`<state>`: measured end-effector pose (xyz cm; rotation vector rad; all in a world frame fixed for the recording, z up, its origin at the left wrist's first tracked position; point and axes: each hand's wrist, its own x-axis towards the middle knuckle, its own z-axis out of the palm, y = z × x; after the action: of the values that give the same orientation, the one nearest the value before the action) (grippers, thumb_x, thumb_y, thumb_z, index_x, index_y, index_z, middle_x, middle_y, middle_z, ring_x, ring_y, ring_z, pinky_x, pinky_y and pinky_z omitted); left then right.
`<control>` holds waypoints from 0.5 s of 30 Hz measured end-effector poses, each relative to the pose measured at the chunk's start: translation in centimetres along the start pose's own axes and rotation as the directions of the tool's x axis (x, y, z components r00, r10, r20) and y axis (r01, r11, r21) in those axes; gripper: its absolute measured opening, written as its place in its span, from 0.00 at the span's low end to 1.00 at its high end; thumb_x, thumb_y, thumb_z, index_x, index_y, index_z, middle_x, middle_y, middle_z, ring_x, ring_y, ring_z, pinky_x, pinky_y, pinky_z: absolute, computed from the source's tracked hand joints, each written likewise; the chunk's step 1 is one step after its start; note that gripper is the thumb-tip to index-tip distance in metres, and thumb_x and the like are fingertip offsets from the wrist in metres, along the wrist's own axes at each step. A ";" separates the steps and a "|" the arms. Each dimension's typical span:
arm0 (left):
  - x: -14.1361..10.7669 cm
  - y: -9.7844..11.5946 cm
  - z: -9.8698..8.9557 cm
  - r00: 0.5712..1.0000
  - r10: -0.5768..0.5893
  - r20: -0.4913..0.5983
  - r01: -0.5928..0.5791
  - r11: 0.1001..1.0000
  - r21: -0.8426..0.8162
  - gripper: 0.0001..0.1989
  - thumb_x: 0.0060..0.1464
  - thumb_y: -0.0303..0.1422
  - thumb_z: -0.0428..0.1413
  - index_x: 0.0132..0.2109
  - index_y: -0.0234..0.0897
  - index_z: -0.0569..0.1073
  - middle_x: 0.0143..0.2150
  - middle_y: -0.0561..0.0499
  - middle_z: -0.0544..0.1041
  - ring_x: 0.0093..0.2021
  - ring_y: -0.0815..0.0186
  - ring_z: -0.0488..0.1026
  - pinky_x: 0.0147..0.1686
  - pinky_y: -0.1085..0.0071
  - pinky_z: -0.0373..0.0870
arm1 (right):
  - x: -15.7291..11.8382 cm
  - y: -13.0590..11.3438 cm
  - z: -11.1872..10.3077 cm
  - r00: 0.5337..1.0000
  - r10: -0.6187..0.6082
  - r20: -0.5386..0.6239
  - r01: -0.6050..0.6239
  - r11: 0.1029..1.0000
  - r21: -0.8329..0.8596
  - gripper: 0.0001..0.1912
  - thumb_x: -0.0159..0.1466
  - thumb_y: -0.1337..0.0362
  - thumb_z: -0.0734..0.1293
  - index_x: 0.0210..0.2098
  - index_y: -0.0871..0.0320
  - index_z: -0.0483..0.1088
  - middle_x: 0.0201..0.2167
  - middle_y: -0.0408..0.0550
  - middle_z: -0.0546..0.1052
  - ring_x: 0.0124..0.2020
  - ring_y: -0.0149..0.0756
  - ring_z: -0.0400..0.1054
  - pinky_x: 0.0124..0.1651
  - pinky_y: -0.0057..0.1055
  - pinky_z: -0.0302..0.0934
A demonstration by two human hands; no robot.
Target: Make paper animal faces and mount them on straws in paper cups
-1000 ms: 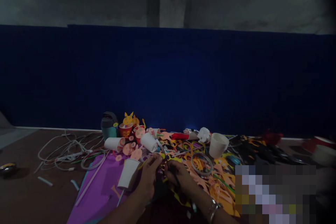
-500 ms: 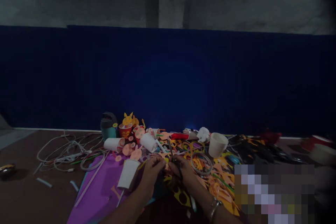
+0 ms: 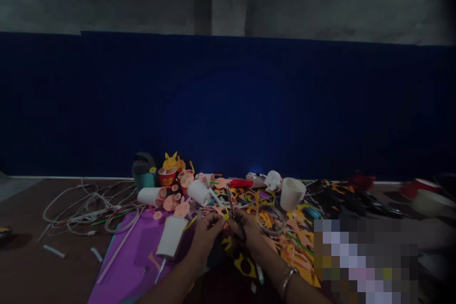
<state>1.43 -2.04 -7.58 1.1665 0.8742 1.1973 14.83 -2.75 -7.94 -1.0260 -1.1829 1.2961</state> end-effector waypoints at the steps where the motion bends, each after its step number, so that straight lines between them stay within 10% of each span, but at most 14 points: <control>1: -0.1 0.2 0.0 1.000 0.008 -0.010 -0.008 1.000 0.003 0.10 0.43 0.38 0.62 0.26 0.35 0.73 0.23 0.53 0.72 0.25 0.68 0.67 0.28 0.74 0.61 | -0.1 0.0 0.0 1.000 0.009 0.022 -0.009 1.000 -0.016 0.16 0.51 0.54 0.70 0.30 0.60 0.65 0.12 0.34 0.65 0.11 0.22 0.56 0.12 0.18 0.49; 15: 0.0 -0.1 0.1 0.999 -0.021 0.039 0.021 1.000 -0.022 0.14 0.41 0.41 0.63 0.25 0.35 0.72 0.22 0.53 0.71 0.23 0.69 0.66 0.26 0.74 0.60 | -0.3 -0.8 0.4 1.000 0.008 0.012 -0.008 1.000 -0.008 0.18 0.52 0.51 0.68 0.30 0.58 0.63 0.13 0.34 0.66 0.10 0.23 0.57 0.12 0.18 0.46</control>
<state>1.52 -2.02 -7.65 1.1559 0.8399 1.1614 14.60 -3.15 -7.07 -1.0311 -1.1947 1.3063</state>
